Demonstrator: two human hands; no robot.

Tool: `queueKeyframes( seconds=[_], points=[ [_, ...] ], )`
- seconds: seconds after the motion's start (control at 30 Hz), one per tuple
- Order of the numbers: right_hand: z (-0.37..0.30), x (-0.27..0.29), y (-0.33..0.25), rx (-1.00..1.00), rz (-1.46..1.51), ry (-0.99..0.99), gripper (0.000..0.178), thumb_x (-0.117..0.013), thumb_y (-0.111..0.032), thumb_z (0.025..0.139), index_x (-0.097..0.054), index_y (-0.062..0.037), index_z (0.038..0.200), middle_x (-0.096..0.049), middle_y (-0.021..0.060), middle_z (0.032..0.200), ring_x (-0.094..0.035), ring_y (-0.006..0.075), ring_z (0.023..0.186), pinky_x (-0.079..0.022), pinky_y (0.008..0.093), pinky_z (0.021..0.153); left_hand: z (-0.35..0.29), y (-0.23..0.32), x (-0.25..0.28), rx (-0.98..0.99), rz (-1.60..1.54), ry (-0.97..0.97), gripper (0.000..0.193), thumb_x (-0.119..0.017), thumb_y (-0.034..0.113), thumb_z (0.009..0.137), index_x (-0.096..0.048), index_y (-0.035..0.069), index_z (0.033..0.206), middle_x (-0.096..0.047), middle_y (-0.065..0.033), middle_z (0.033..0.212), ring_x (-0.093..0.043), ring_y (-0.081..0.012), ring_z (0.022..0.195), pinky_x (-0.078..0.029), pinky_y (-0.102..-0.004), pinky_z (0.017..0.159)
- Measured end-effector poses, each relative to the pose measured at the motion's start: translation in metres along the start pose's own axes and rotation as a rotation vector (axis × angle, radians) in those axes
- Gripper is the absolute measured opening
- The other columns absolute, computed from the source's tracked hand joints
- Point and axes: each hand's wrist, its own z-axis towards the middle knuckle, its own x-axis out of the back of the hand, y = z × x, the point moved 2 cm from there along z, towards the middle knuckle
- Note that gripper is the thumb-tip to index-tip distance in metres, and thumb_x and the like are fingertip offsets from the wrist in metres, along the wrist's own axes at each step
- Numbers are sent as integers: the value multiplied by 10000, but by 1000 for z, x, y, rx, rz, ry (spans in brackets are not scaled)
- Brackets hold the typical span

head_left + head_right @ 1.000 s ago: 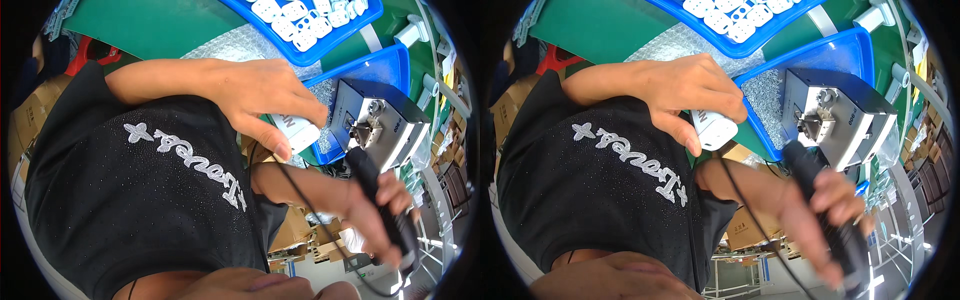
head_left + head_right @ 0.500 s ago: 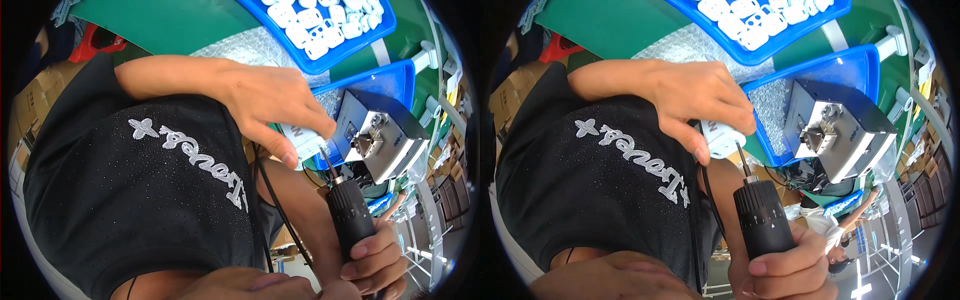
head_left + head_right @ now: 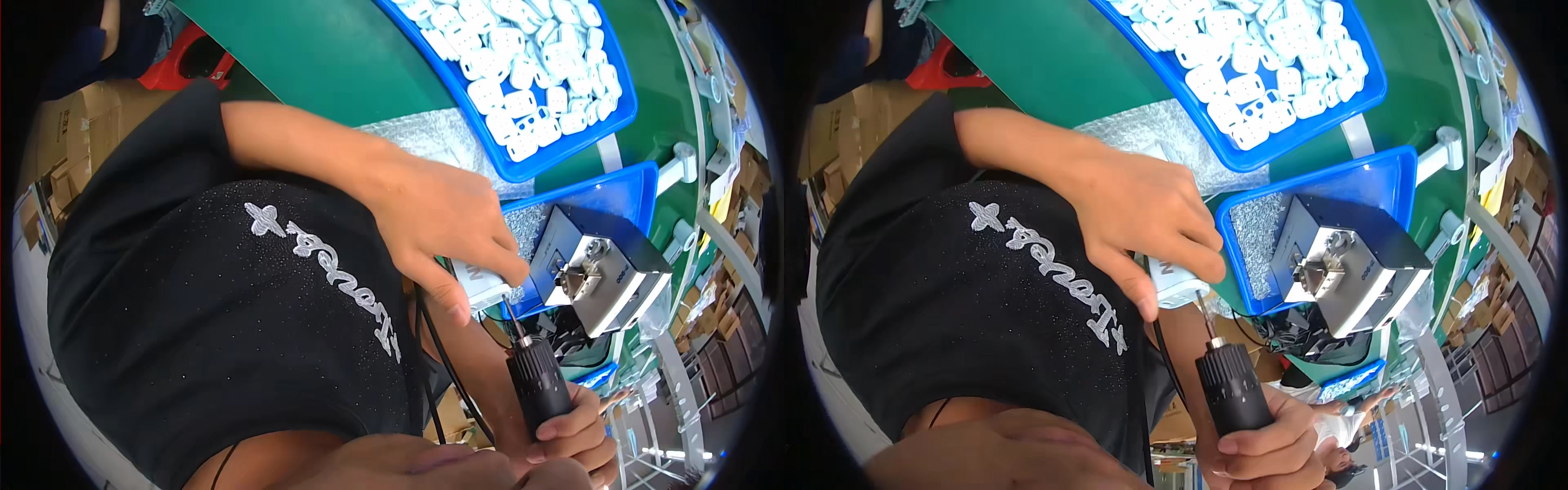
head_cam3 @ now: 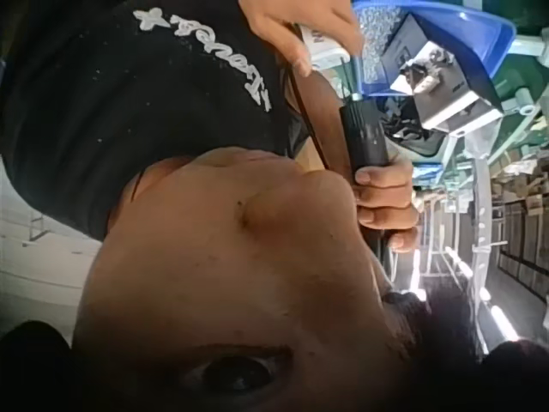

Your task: Assemble small plastic electronic housings using an electric screwdriver on a production line.

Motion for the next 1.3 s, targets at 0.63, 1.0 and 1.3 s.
queueKeyframes(
  seconds=[0.63, 1.0, 1.3],
  points=[
    [51, 39, 216, -894, -1711, -26, 662, -840, -252, 637, -533, 35, 1149, -693, 246, 972, -673, 395, 961, -511, 418, 845, 75, -110, 232, -65, 1530, 314, 573, -701, 223, 838, -483, 193, 1367, -455, -58, 1435, -426, -252, 1330, -325, -481, 1068],
    [48, 11, 200, -833, -1461, -51, 612, -837, -216, 726, -499, 20, 1179, -669, 189, 843, -675, 312, 792, -509, 384, 738, -153, 13, 231, 882, 1940, 584, 585, -723, 185, 729, -498, 22, 1244, -528, -197, 1137, -500, -343, 1103, -378, -525, 941],
    [17, -13, 142, -767, -684, 279, 657, -828, -226, 770, -437, 10, 1243, -538, 77, 763, -499, 130, 489, -414, 251, 431, -108, 91, 169, 222, 1327, 836, 452, -801, 107, 674, -616, 23, 1078, -639, -142, 911, -630, -332, 869, -506, -390, 761]
  ],
)
